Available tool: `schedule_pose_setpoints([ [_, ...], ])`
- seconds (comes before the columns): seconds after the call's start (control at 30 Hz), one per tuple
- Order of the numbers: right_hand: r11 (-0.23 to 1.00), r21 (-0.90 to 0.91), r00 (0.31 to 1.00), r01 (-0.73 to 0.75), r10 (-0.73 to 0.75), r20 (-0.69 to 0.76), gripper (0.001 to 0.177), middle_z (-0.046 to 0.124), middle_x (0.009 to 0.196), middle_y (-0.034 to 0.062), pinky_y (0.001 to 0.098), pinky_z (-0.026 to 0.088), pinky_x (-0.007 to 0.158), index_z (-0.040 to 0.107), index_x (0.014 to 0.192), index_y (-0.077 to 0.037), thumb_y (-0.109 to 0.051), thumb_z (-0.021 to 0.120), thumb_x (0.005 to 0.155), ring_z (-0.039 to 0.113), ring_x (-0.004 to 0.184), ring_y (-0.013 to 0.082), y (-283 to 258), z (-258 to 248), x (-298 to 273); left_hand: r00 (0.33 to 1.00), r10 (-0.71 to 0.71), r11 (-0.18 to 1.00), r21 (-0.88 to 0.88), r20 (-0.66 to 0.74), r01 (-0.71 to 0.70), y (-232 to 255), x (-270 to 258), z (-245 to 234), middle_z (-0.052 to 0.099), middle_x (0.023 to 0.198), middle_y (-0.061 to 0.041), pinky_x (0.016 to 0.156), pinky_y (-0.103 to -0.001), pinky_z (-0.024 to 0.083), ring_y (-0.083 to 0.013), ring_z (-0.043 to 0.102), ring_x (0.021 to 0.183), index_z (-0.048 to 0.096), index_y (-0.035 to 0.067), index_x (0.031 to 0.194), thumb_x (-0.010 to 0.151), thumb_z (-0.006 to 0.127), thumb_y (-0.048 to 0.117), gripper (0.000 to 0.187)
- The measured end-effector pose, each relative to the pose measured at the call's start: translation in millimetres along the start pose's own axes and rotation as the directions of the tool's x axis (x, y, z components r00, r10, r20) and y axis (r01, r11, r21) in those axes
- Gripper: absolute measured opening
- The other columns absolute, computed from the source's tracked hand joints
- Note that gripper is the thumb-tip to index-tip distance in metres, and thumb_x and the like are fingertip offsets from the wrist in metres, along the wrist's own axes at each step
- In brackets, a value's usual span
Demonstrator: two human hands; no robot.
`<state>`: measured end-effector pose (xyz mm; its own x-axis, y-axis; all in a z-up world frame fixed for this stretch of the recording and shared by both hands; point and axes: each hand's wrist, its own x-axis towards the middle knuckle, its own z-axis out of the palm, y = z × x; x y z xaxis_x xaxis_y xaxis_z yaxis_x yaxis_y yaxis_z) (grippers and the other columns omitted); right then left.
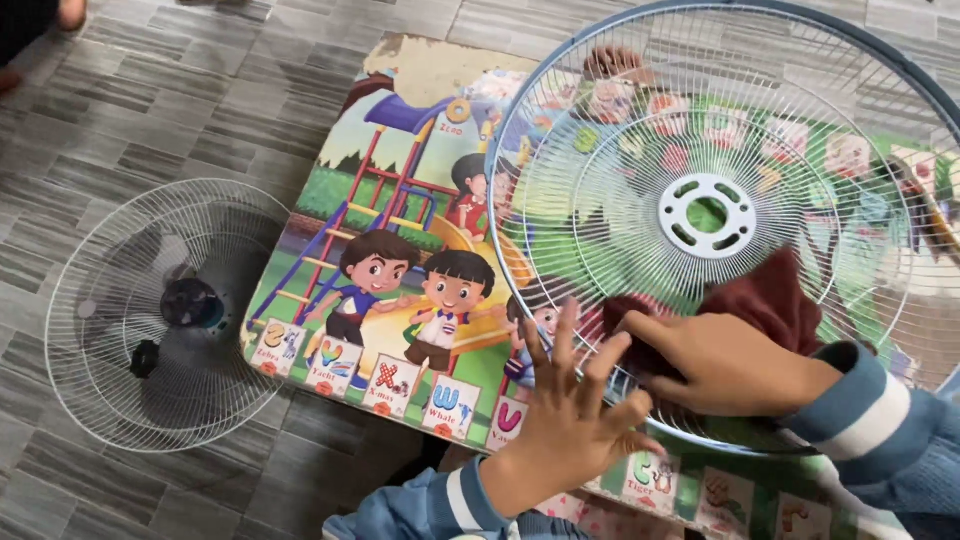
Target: Wiping a metal fan guard with a cloth to clean it
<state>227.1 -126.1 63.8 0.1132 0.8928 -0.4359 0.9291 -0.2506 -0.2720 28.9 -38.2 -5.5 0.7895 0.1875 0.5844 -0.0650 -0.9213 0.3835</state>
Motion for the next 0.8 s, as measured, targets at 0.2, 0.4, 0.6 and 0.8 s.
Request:
schedule_pose_setpoints([
  [0.2,0.922,-0.159,0.935,-0.353,0.342,-0.095,0.064,0.074,0.116,0.0003,0.0439,0.064,0.079,0.043,0.147,-0.038,-0.030,0.062,0.087,0.077,0.088,0.0292,42.6,-42.2,9.1,0.994,-0.048,0.973,-0.231,-0.094,0.025,-5.9,24.7,-37.4,0.044,0.132,-0.024,0.118,-0.081,0.013,-0.0636,0.020,0.143,0.056,-0.001,0.080,0.105,0.040,0.045,0.054],
  [0.4,0.828,-0.457,0.857,-0.326,0.054,-0.513,0.045,0.067,0.099,0.0088,0.0403,0.054,0.043,0.050,0.138,-0.018,-0.036,0.058,0.097,0.068,0.052,0.0296,63.3,-8.1,29.9,0.997,-0.073,0.974,-0.215,-0.013,0.068,-9.9,30.7,-49.0,0.044,0.134,-0.019,0.116,-0.083,-0.001,-0.0597,0.017,0.146,0.059,0.006,0.079,0.095,0.067,0.028,0.029],
  [0.6,0.981,-0.062,0.959,0.186,-0.195,-0.205,0.048,0.070,0.113,0.0042,0.0465,0.055,0.052,0.052,0.132,-0.020,-0.030,0.066,0.088,0.069,0.061,0.0348,9.2,-9.7,6.4,0.998,-0.049,0.976,-0.216,-0.043,0.038,-11.9,28.7,-44.3,0.052,0.133,-0.015,0.118,-0.076,-0.003,-0.0561,0.025,0.145,0.061,0.008,0.078,0.097,0.061,0.037,0.035],
  [0.8,0.794,-0.528,0.822,-0.301,-0.065,-0.566,0.041,0.064,0.105,0.0060,0.0376,0.052,0.045,0.057,0.138,-0.032,-0.032,0.063,0.098,0.067,0.057,0.0249,82.9,-9.7,20.0,0.996,-0.070,0.972,-0.230,-0.051,0.057,-13.8,27.0,-40.4,0.057,0.127,-0.011,0.120,-0.073,-0.008,-0.0489,0.025,0.147,0.061,0.011,0.078,0.093,0.063,0.044,0.036],
])
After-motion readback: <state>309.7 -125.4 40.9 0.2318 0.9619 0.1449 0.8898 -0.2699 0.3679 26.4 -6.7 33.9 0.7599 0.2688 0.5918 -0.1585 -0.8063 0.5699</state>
